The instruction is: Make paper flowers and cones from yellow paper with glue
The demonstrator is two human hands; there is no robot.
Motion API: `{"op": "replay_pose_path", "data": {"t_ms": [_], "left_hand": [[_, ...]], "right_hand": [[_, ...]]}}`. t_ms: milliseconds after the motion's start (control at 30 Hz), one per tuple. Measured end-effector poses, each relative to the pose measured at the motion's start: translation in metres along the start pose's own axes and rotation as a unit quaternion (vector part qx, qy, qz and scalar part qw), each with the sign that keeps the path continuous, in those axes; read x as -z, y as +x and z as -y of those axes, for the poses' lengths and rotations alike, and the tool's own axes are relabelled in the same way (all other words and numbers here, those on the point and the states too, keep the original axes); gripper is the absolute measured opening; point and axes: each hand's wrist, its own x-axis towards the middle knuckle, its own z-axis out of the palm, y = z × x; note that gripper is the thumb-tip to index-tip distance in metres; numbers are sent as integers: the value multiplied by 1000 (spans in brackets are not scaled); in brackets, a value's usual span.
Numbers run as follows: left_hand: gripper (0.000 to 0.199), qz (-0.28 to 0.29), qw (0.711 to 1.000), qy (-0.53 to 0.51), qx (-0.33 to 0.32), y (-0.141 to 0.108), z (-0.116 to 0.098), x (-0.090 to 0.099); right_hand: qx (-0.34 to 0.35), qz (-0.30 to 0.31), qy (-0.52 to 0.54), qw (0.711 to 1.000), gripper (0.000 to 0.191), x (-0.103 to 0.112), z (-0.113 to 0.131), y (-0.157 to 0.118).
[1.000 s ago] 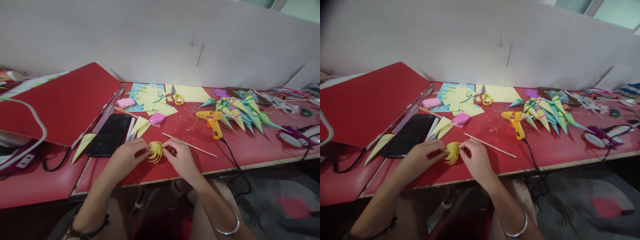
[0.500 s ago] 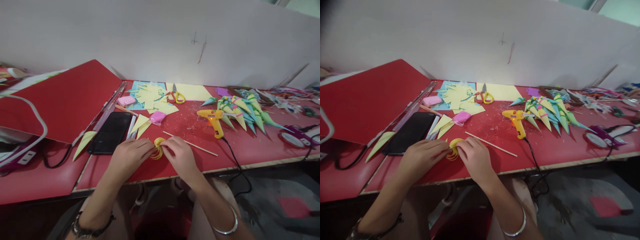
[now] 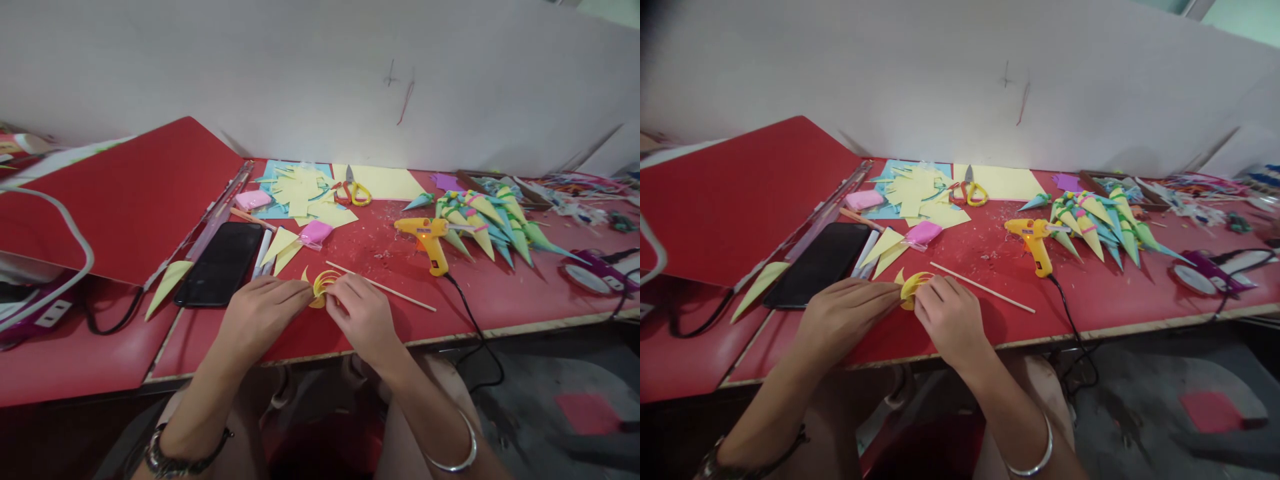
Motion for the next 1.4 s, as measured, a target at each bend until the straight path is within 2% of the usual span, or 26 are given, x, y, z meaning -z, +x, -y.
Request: {"op": "replay_pose_path", "data": {"t_ms": [267, 433, 567, 967, 1167, 1300, 1400], "left_hand": [[30, 1, 1000, -8, -2, 1, -2, 0], [31, 9, 1000, -7, -1, 0, -1, -1], [31, 3, 1000, -2, 5, -1, 0, -3], [30, -11, 999, -19, 34, -1, -1, -5], [23, -42, 995, -57, 75, 1, -4, -4], [21, -49, 983, -110, 137, 3, -6, -5], [16, -39, 971, -152, 180, 5, -6, -5]], "right_hand": [[-10, -7, -12, 1000, 21, 0, 0, -1], [17, -6, -46, 999, 26, -1, 0, -1], [36, 19, -72, 997, 28, 0, 1, -1], [24, 40, -27, 999, 28, 3, 0, -3], [-33, 3, 63, 997, 17, 3, 0, -2], [-107, -21, 173, 979, 14, 6, 2, 0], [-143, -25, 217, 965, 12, 8, 2, 2]]}}
